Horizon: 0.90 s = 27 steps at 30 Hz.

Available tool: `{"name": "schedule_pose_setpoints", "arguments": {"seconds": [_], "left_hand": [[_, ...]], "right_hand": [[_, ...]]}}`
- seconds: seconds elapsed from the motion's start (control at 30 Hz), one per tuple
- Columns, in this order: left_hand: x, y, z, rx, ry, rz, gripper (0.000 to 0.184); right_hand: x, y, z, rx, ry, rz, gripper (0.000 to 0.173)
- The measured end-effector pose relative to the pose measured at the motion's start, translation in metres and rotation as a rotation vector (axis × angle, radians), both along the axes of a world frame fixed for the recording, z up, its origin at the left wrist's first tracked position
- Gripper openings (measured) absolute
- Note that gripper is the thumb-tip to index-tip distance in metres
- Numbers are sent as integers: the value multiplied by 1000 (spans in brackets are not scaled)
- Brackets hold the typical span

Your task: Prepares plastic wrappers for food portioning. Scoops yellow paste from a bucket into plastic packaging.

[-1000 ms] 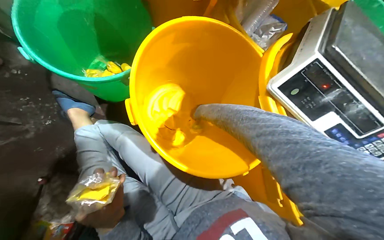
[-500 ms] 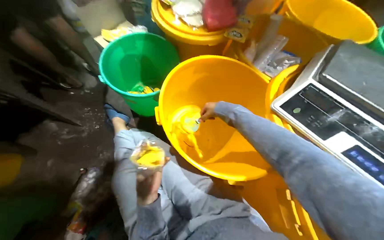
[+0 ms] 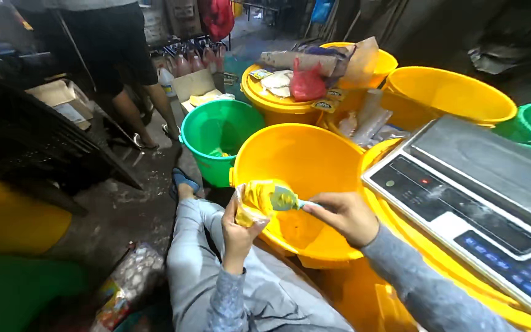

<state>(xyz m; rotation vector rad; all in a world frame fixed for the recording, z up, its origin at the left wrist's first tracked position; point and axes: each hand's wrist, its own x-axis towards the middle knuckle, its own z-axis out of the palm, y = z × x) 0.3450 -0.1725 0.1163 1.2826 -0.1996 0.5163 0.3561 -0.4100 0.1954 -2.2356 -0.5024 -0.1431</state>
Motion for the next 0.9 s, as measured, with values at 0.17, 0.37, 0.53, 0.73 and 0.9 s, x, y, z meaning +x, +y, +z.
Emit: {"name": "schedule_pose_setpoints", "arguments": {"seconds": [0.17,0.37,0.53,0.73,0.9], "left_hand": [[3,-9,2,349,-41,224,87],[0,-16,9,319,37,182,71],[1,4,16,174,187,14,62],[-4,8,25,332,278,-192,61],[-3,12,13,209,237,-278,75]], "right_hand": [[-44,28,-25,-153,-277,-187,35],[-62,12,-26,-238,-370,-157,36],[-51,-50,4,-142,-303,-69,33],[-15,-47,49,-467,-856,16,25],[0,-36,39,-598,-846,202,26]]}}
